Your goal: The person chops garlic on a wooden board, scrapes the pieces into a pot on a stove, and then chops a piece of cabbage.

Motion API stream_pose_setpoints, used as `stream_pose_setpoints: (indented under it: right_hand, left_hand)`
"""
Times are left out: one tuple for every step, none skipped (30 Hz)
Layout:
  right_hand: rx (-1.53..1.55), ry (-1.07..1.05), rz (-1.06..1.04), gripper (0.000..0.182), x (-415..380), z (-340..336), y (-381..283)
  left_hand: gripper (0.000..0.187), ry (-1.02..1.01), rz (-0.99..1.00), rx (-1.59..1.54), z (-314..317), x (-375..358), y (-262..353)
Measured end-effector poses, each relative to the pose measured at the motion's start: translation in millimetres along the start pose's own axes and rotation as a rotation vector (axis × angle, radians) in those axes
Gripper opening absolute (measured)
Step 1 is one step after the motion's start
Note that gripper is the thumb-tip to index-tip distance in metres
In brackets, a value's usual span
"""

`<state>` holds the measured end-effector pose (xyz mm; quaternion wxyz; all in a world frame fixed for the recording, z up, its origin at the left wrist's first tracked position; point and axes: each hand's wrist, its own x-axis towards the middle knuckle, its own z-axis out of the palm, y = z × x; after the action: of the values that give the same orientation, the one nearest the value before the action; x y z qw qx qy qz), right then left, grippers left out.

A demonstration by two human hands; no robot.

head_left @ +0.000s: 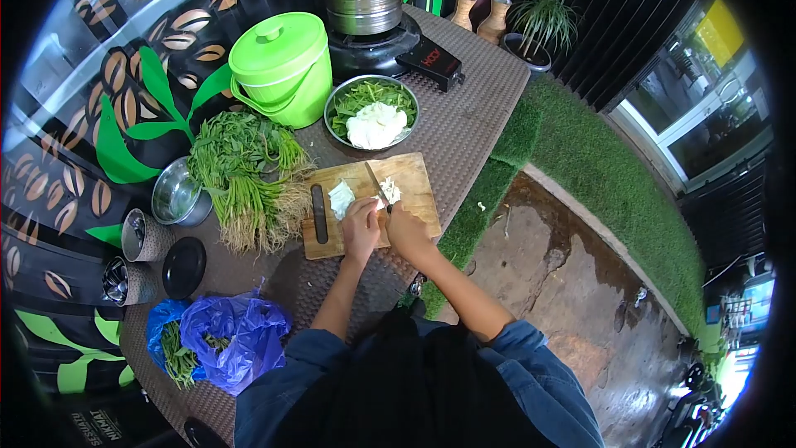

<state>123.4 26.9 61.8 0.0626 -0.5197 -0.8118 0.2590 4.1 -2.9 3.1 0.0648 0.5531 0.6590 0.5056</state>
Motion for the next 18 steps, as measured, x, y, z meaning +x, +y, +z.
stream_pose_setpoints:
  right_hand:
    - [0.031, -0.016, 0.030, 0.028, -2.6, 2.5, -1.8]
    - [0.029, -0.019, 0.028, 0.028, -4.1, 7.0, -2.7]
    - [0.014, 0.015, 0.050, 0.028, -5.9, 13.1, -3.4]
    - [-0.001, 0.048, 0.074, 0.028, -8.6, 17.7, -4.3]
    - [-0.001, 0.044, 0.074, 0.028, -10.5, 20.8, -4.1]
    - [-0.050, 0.111, 0.034, 0.026, -11.5, 22.8, -3.5]
    - [-0.098, 0.179, -0.005, 0.024, -13.1, 24.9, -2.9]
    - [-0.098, 0.182, -0.002, 0.024, -13.0, 29.2, -1.2]
    - [-0.119, 0.204, -0.007, 0.025, -11.0, 35.4, 1.2]
    - [-0.141, 0.225, -0.013, 0.026, -9.6, 40.5, 3.1]
    - [-0.141, 0.226, -0.015, 0.026, -9.7, 46.0, 5.1]
    - [-0.168, 0.236, -0.029, 0.024, -10.2, 51.8, 7.1]
    - [-0.196, 0.247, -0.044, 0.023, -10.3, 54.3, 8.0]
    - [-0.197, 0.248, -0.046, 0.023, -9.2, 56.0, 9.6]
    - [-0.204, 0.264, -0.066, 0.022, -7.7, 57.4, 11.6]
    - [-0.209, 0.281, -0.085, 0.021, -7.2, 55.6, 11.7]
    - [-0.208, 0.285, -0.083, 0.021, -3.6, 51.1, 13.6]
    - [-0.172, 0.259, -0.089, 0.018, 2.8, 43.8, 17.1]
  left_hand:
    - [0.017, 0.005, -0.003, -0.003, -0.2, 0.0, 0.2]
    - [0.017, 0.008, -0.006, -0.002, 0.3, 0.3, -0.1]
    - [0.017, 0.018, -0.010, -0.013, 0.9, -0.2, -0.5]
    - [0.016, 0.027, -0.016, -0.023, 0.6, -1.3, -0.4]
    - [0.016, 0.027, -0.019, -0.022, 0.2, -1.7, -0.1]
    - [0.015, 0.032, -0.020, -0.019, 0.2, -1.1, 0.6]
    - [0.015, 0.035, -0.020, -0.017, 0.6, -1.2, 0.4]
    - [0.015, 0.033, -0.018, -0.019, 0.8, -0.9, 0.6]
    - [0.015, 0.041, 0.002, -0.008, 0.7, -0.5, 0.9]
    - [0.014, 0.051, 0.020, 0.004, 0.8, 0.0, 0.8]
    - [0.014, 0.052, 0.021, 0.005, 0.9, 0.4, 0.4]
    - [0.014, 0.050, 0.021, 0.006, 0.6, 0.2, -0.1]
    - [0.013, 0.049, 0.021, 0.008, 0.1, 0.2, 0.3]
    - [0.013, 0.051, 0.022, 0.008, -0.2, 0.5, 0.6]
    - [0.013, 0.049, 0.010, 0.001, -0.6, 0.9, 0.6]
    - [0.012, 0.045, 0.000, -0.007, -1.0, 0.0, -0.1]
    - [0.012, 0.043, 0.005, -0.008, -1.6, -0.7, -0.5]
    - [0.012, 0.036, 0.002, 0.000, -1.7, -0.3, -0.7]
